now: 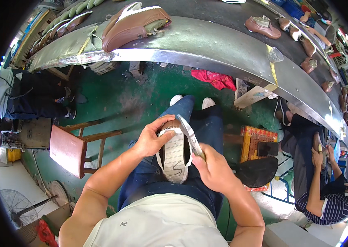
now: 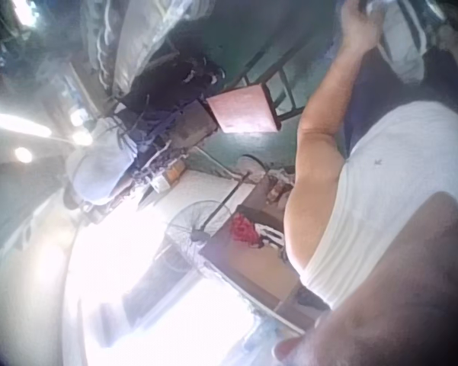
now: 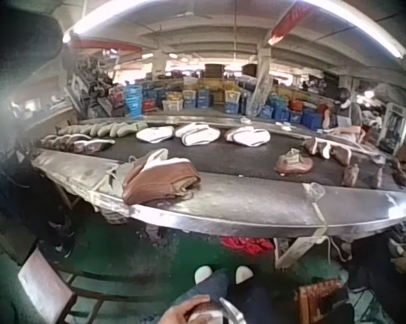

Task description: The recorder is lasting shoes by using pliers to pull the shoe upper over the last and then placing the shoes on a conveyor belt.

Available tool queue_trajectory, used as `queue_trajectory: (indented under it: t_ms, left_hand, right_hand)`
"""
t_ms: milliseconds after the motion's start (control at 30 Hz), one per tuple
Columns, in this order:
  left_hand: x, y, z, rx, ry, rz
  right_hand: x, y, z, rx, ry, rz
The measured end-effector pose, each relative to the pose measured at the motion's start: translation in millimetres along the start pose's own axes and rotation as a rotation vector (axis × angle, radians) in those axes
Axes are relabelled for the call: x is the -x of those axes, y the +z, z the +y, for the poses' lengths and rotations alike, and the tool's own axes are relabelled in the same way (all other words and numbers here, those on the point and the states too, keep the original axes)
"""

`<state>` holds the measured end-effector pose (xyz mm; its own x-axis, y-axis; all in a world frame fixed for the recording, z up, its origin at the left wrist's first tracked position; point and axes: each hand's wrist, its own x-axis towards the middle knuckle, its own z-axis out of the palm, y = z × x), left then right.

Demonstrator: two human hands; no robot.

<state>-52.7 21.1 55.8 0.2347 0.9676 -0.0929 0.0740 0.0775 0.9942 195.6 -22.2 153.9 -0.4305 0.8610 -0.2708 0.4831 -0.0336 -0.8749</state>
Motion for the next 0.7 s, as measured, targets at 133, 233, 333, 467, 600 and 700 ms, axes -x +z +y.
queue_trajectory:
  t_ms: [133,233,333,467,600,700]
  left_hand:
    - [2,-7,6,-0.040,-0.075,-0.059]
    - [4,-17,-12,0.077,-0.021,-0.162]
    - [27,-2,-18,-0.195,-0.002,0.026]
    - [69,26,-25,-0.175,-0.114,0.079]
    - [71,34,-31,-0.117,-0.207,0.064]
    - [53,44,-25,0.055,-0.144,-0.031]
  right_hand:
    - [-29,10,8,0.434,0.074,-0.068]
    - [-16,4,18,0.129,0.138,-0.044]
    - [-15,33,45,0.128,0.092,0.241]
    - [-24,62,82,-0.177,0.368,0.208]
    - [-8,74,110,-0.326,0.365,0.223]
    - [-4,73,134,-0.183,0.275,0.235]
